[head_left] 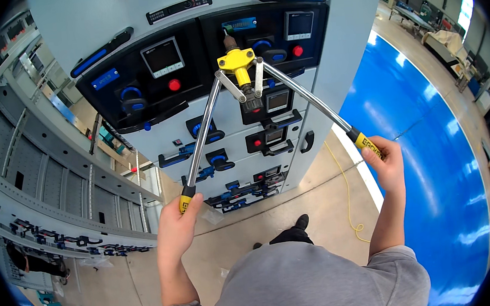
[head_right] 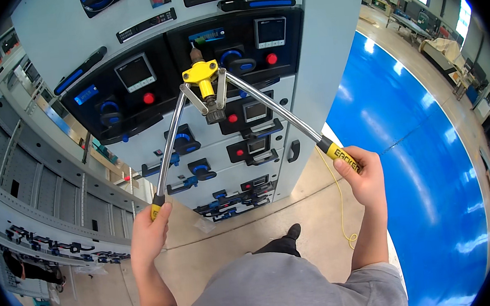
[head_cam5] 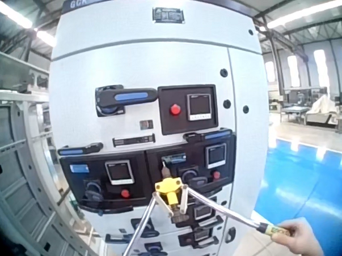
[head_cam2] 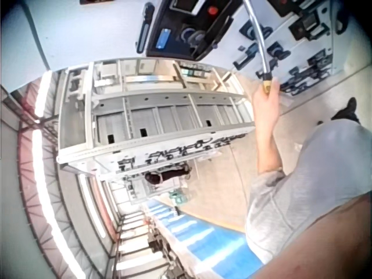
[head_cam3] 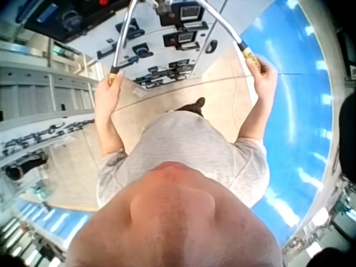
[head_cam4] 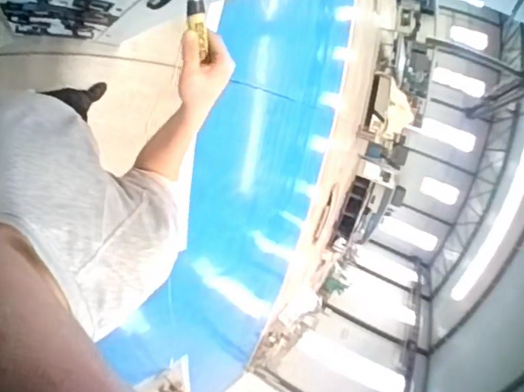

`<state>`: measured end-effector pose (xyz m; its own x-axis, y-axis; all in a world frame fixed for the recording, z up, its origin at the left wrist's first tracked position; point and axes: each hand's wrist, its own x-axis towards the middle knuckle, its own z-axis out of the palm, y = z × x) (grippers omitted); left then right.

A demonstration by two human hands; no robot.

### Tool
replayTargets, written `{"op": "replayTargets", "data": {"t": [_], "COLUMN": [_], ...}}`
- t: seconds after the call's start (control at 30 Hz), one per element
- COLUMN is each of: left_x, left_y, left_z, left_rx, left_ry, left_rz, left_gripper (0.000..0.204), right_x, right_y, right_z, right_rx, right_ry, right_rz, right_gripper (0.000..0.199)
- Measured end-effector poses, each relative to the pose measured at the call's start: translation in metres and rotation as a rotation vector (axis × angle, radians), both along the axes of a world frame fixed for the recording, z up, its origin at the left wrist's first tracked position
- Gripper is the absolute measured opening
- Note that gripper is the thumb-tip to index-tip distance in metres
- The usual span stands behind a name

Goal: The person retrieves a torque wrench and small metal fasteners from a box, then repeatedly uses the wrench to tighten screws on the front panel of an electrical cabinet. The person handles the fasteners and tool one at a time while working on multiple screw locations.

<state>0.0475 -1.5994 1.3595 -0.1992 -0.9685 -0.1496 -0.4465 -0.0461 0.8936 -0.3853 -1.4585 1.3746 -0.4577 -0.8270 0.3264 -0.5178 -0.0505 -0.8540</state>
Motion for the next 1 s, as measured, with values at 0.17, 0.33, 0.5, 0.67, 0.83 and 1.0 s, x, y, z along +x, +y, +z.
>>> {"op": "replayTargets", "data": {"t": [0.17,0.33,0.5,0.67,0.83,1.0], "left_x": [0.009,0.022,0.026,0.027,0.047,0.049], "left_y": [0.001,0.002,0.008,0.01,0.003,-0.002], "left_z": [0.033,0.066,0.062,0.064,0.089,0.143], "left_rx": [-0.031,-0.063,-0.044,-0.034,-0.511,-0.958], "left_ry": [-0.048,0.014,0.077,0.068,-0.224,-0.385], "left_rz": [-0.028,-0.048,-0.068,-0.065,0.013,0.163], "left_gripper": [0.038,0.019,0.019,0.021,0.022,0.03], "right_x": [0.004,0.0,0.0,-0.004,-0.019,-0.072], "right_y": [0.007,0.011,0.012,0.011,0.013,0.009], "right_z": [0.031,0.057,0.063,0.062,0.087,0.113], "right_rx": [0.041,0.082,0.108,0.146,-0.071,-0.292], "right_ry": [0.007,0.028,0.044,-0.003,-0.15,-0.367], "right_rz": [-0.02,-0.003,0.021,0.039,0.191,0.474], "right_gripper": [0.037,0.04,0.039,0.037,0.064,0.054]}}
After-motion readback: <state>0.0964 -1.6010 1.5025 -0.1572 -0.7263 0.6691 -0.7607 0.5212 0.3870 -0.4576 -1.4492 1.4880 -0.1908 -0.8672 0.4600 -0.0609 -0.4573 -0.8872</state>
